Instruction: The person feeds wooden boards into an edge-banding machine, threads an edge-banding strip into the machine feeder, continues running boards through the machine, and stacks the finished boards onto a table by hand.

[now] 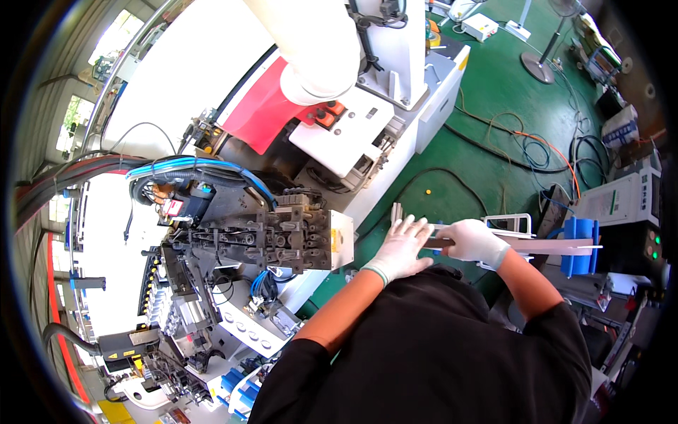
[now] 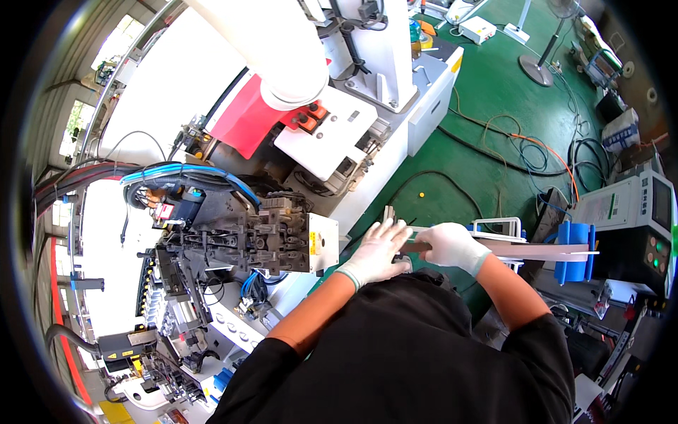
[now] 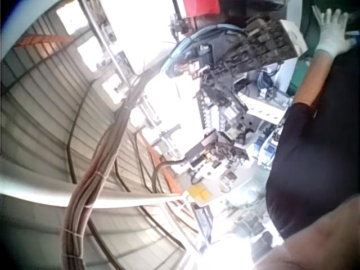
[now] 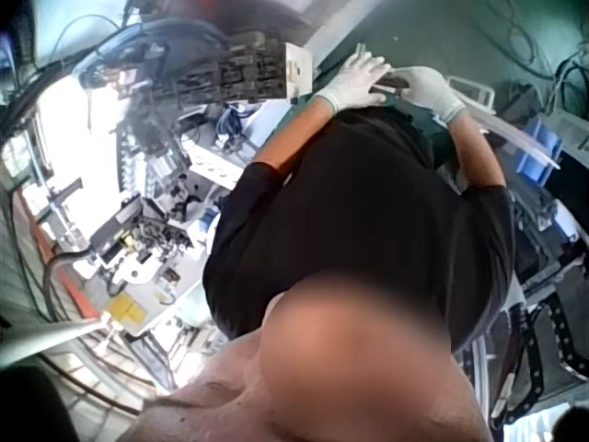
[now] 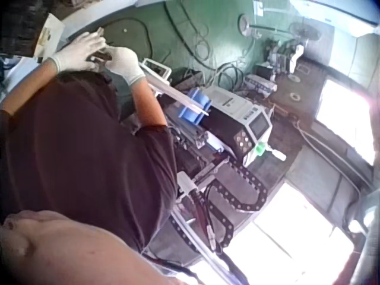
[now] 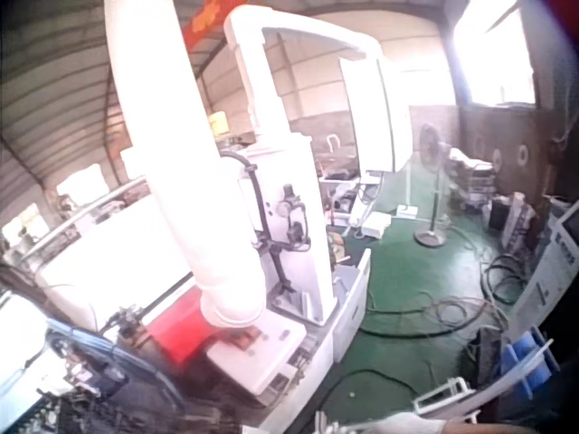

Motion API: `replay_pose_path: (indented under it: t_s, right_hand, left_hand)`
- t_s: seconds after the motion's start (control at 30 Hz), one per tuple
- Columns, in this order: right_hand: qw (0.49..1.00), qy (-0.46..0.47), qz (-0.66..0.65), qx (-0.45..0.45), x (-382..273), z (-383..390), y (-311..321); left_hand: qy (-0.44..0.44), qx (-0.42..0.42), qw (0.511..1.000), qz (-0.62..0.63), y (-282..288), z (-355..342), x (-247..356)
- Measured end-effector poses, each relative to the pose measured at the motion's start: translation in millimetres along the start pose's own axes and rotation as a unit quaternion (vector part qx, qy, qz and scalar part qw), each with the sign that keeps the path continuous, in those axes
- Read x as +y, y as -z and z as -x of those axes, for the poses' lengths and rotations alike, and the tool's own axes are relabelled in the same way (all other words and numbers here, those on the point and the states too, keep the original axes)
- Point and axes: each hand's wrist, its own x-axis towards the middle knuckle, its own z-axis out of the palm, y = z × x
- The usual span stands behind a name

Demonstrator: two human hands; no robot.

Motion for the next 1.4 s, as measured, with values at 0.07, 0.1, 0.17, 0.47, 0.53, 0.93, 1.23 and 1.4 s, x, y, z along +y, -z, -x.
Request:
replay_pose_path:
  t_s: [0.07,0.1,0.17,0.47,0.53,0.93,1.23,1.4]
  right_hand:
    - [0.992,0.068,-0.1,0.025,-10,22,24]
    - [0.991,0.071,-0.116,0.02,-14,34,38]
    - [0.989,0.049,-0.137,0.008,-23,53,62]
    - [0.999,-0.035,-0.032,0.015,15,70,41]
    - [1.0,-0.013,0.012,-0.01,-1,61,31]
    - [0.988,0.064,-0.056,0.128,-71,-6,2]
    - [0.994,0.028,-0.071,0.076,-108,-4,3]
    - [0.983,0.084,-0.16,0.033,-109,-10,17]
  left_hand:
    - [-0.014,-0.107,0.993,0.054,10,0,-5]
    - [0.004,-0.165,0.98,0.108,22,0,-5]
    - [0.006,-0.168,0.951,0.259,13,17,-23]
    - [0.155,-0.148,0.851,0.48,40,57,-38]
    - [0.114,-0.067,0.941,0.312,57,53,-18]
    - [0.242,0.248,0.871,0.347,63,74,18]
    - [0.234,0.367,0.887,0.156,47,92,9]
    - [0.308,0.269,0.844,0.348,73,119,1]
